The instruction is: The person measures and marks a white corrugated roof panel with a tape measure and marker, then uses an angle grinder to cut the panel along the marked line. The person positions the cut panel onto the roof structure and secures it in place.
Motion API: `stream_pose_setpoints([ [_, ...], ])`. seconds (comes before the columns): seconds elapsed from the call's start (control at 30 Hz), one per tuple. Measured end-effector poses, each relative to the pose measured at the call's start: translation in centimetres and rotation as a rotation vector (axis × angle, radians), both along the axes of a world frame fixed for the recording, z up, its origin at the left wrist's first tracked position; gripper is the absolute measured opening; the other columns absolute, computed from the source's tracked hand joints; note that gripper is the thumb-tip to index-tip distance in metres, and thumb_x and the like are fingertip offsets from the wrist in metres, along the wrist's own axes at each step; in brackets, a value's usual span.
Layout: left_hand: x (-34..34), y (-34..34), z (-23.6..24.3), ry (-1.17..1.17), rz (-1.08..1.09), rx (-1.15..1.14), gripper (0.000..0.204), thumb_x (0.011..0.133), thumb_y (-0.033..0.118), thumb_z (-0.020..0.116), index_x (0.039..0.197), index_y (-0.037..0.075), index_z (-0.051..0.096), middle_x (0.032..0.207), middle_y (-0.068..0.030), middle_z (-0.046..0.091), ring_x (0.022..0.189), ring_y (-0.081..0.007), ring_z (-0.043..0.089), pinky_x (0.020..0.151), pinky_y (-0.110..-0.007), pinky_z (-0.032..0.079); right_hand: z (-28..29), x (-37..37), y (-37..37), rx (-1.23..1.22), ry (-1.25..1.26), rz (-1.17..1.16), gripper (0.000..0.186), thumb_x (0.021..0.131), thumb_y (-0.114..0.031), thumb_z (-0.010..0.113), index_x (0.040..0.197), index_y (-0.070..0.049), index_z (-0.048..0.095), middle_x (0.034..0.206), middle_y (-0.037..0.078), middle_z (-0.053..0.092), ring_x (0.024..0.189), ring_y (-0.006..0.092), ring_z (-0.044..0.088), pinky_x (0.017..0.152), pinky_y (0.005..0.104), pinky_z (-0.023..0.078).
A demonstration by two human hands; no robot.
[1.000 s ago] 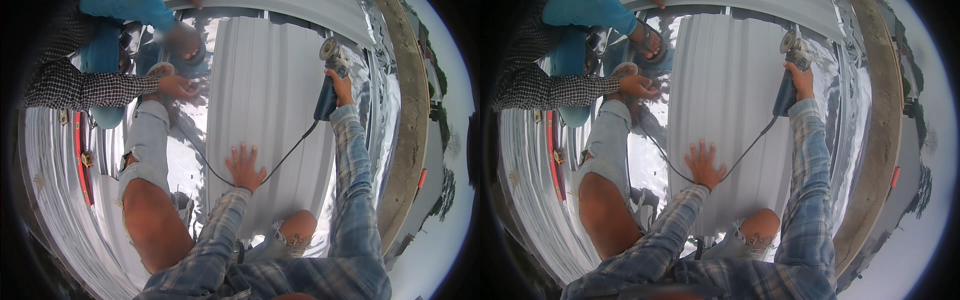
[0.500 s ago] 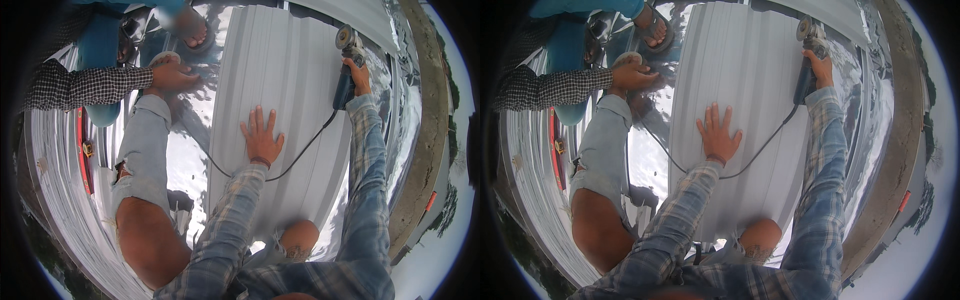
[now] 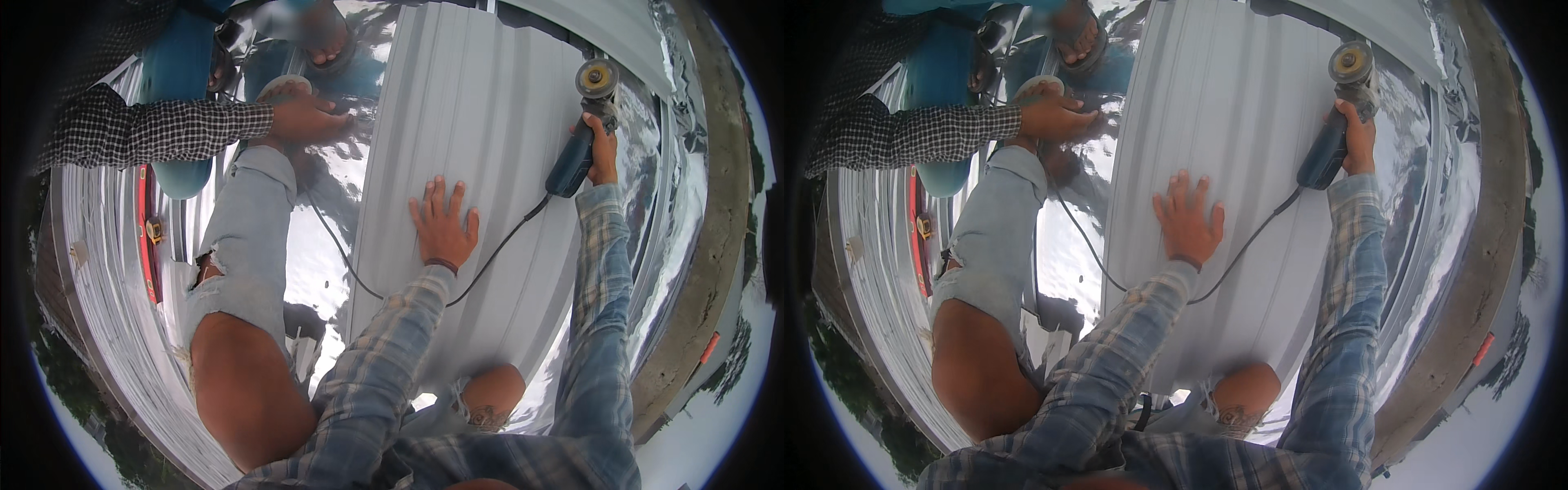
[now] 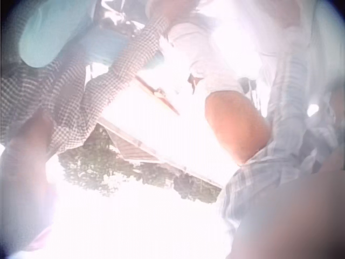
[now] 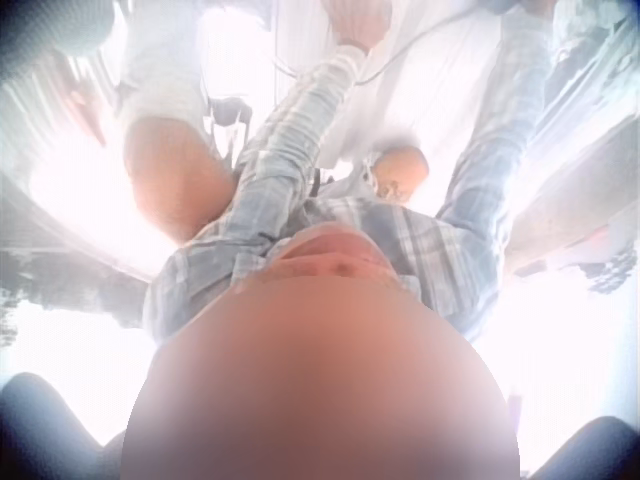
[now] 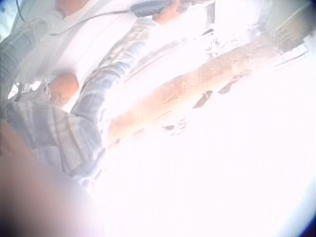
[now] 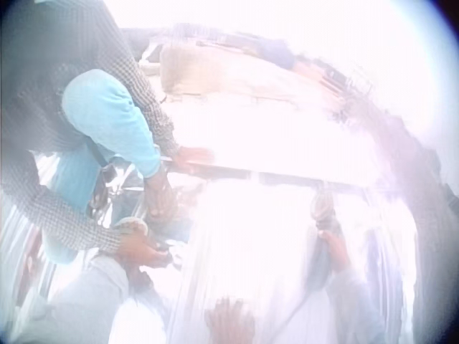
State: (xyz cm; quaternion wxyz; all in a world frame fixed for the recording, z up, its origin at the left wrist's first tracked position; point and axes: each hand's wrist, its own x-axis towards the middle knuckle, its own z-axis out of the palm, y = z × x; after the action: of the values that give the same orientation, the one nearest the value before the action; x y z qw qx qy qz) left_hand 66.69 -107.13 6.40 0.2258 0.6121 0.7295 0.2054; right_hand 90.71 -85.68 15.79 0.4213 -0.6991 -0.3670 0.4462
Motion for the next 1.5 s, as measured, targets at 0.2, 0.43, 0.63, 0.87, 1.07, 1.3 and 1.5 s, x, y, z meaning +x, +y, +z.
stream_pose_setpoints([
  [0.2,-0.3,0.6,0.9,-0.003,0.078,0.023,0.053,0.089,0.040,0.061,0.136,0.018,0.049,0.146,-0.0121,0.032,0.139,-0.0291,0.026,0.116,-0.055,0.014,0.9,1.5,1.6,-0.015,-0.210,0.099,0.048,0.076,-0.029,0.074,0.108,0.002,0.053,0.085,0.012,0.061,0.069,0.0206,0.065,0.056,0.0336,0.055],
  [0.43,0.3,0.5,0.9,-0.009,0.082,0.009,0.048,0.092,0.037,0.058,0.135,0.016,0.050,0.145,-0.0134,0.034,0.138,-0.0295,0.028,0.116,-0.055,0.016,1.5,2.9,7.3,-0.064,-0.396,0.179,0.053,0.071,-0.033,0.076,0.107,0.001,0.056,0.080,0.014,0.065,0.060,0.0187,0.063,0.053,0.0318,0.053],
  [0.63,0.0,0.5,0.4,0.043,0.075,0.017,0.049,0.092,0.037,0.058,0.135,0.015,0.049,0.145,-0.0140,0.033,0.139,-0.0303,0.028,0.115,-0.057,0.016,2.0,1.9,11.4,-0.037,-0.391,0.268,0.056,0.070,-0.035,0.076,0.107,0.002,0.057,0.079,0.014,0.066,0.056,0.0176,0.062,0.052,0.0308,0.053],
  [0.87,0.5,0.3,0.2,0.124,0.043,0.016,0.051,0.092,0.037,0.058,0.136,0.015,0.046,0.145,-0.0159,0.032,0.139,-0.0319,0.026,0.115,-0.058,0.016,1.7,2.6,11.9,-0.119,-0.327,0.282,0.055,0.069,-0.034,0.077,0.103,0.005,0.058,0.078,0.013,0.065,0.056,0.0171,0.062,0.051,0.0295,0.052],
  [1.07,0.5,0.4,0.5,0.122,0.039,0.009,0.052,0.092,0.036,0.059,0.137,0.015,0.044,0.145,-0.0159,0.031,0.139,-0.0323,0.026,0.115,-0.058,0.016,1.2,2.5,11.9,-0.110,-0.275,0.258,0.053,0.069,-0.033,0.077,0.102,0.005,0.059,0.076,0.011,0.064,0.056,0.0170,0.062,0.051,0.0292,0.052],
  [1.3,0.5,0.1,0.5,0.123,0.039,0.010,0.052,0.092,0.037,0.058,0.138,0.015,0.044,0.146,-0.0162,0.030,0.139,-0.0323,0.026,0.115,-0.058,0.016,1.0,2.7,12.2,-0.175,-0.327,0.209,0.050,0.069,-0.032,0.077,0.104,0.001,0.065,0.083,0.008,0.065,0.068,0.0183,0.062,0.061,0.0323,0.049],
  [1.5,0.4,-0.1,0.4,0.110,0.036,-0.005,0.054,0.093,0.037,0.058,0.139,0.016,0.042,0.147,-0.0160,0.029,0.140,-0.0320,0.025,0.115,-0.057,0.015,1.0,2.2,12.0,-0.088,-0.328,0.240,0.058,0.068,-0.034,0.077,0.102,0.010,0.058,0.077,0.014,0.065,0.054,0.0190,0.063,0.050,0.0321,0.054],
])
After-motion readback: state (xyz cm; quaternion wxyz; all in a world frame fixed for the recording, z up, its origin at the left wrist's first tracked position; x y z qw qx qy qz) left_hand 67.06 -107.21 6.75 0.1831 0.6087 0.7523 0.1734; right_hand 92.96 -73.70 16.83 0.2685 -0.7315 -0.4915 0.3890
